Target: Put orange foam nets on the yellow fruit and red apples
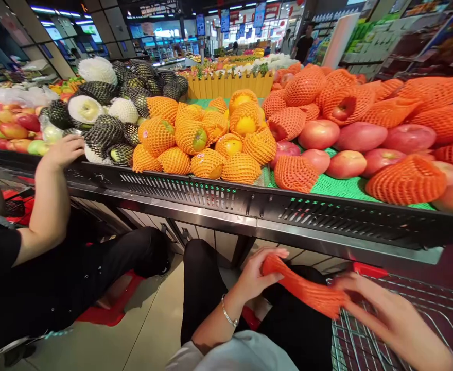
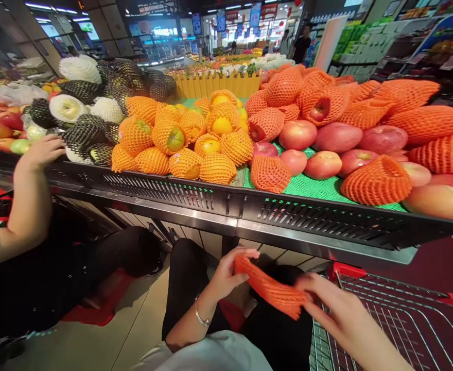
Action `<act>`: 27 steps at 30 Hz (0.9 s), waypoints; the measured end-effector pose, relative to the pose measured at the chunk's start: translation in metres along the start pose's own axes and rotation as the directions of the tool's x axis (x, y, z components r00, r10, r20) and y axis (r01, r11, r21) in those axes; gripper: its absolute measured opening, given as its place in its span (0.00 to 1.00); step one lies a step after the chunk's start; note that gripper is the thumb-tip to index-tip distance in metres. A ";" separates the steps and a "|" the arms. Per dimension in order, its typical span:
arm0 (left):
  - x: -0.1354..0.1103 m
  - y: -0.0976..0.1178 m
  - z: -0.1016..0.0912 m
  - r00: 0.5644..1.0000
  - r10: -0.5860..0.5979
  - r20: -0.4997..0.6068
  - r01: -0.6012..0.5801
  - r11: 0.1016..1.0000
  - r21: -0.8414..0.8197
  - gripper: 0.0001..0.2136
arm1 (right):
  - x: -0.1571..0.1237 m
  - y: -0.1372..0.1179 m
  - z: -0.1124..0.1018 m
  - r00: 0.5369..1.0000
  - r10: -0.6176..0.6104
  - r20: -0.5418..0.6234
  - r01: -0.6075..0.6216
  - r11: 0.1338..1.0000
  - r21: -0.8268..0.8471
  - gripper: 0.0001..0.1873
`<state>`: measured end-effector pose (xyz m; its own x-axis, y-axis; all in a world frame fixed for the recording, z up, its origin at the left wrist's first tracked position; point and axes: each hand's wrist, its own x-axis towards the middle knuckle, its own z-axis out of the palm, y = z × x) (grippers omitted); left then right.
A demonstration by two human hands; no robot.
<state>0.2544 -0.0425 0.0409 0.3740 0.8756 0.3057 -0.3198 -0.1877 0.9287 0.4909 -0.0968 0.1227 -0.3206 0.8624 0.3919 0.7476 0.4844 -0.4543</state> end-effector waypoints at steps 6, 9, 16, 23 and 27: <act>0.001 -0.020 0.005 0.883 0.048 -0.467 -0.020 0.998 0.064 0.22 | 0.022 -0.003 0.043 0.995 0.070 0.075 -0.080 0.987 0.142 0.11; 0.004 -0.025 0.006 0.873 0.139 -0.467 -0.066 0.983 0.169 0.15 | 0.022 -0.002 0.057 0.982 0.162 0.099 -0.177 0.969 0.171 0.11; -0.002 -0.025 0.005 0.860 0.302 -0.411 -0.038 0.842 0.539 0.09 | 0.018 0.029 0.065 0.943 0.282 -0.176 -0.281 0.959 0.028 0.10; -0.011 -0.034 -0.001 0.998 0.049 -0.038 -0.030 0.922 0.386 0.11 | 0.019 0.043 0.068 0.893 0.331 -0.307 -0.297 0.943 0.153 0.07; -0.011 -0.035 -0.013 0.974 -0.151 0.168 0.105 0.962 0.252 0.22 | 0.022 0.042 0.066 0.949 0.186 -0.255 -0.107 0.950 0.293 0.03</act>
<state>0.2503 -0.0394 0.0026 0.5592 0.8062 0.1930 -0.0491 -0.2002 0.9785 0.4766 -0.0476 0.0599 -0.0170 0.8706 0.4917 0.5740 0.4112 -0.7082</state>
